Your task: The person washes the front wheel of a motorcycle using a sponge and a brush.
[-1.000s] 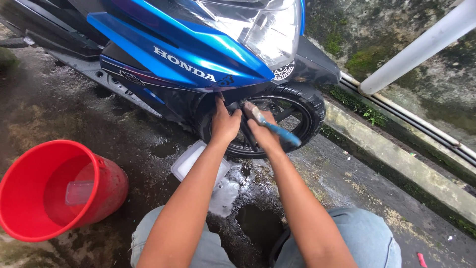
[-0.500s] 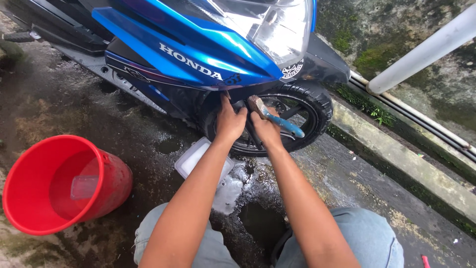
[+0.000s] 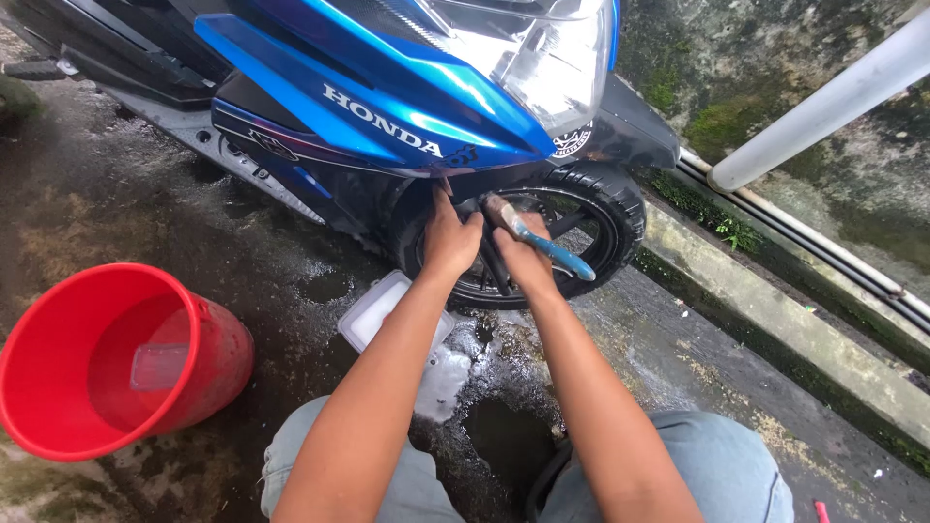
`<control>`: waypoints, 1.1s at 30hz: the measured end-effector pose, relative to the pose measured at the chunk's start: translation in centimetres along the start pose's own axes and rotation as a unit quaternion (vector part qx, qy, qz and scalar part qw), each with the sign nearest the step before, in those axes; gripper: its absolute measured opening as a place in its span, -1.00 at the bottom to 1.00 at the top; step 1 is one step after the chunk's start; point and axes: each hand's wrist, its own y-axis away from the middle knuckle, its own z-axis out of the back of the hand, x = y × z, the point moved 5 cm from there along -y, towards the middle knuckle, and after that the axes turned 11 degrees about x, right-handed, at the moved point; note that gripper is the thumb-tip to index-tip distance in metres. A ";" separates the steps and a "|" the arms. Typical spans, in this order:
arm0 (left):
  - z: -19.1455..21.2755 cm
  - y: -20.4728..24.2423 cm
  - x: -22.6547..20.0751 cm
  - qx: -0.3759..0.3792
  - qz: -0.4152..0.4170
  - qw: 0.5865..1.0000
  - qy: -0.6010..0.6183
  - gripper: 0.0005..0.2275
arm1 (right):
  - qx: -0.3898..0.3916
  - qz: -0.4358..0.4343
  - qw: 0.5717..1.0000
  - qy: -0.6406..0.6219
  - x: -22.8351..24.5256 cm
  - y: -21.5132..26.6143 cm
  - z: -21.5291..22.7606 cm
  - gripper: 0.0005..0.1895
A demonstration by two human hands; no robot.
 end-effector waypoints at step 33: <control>-0.4 0.0 0.3 -0.031 -0.008 0.999 0.005 -0.26 | 0.063 -0.015 0.996 0.065 -4.7 0.2 0.2 -0.48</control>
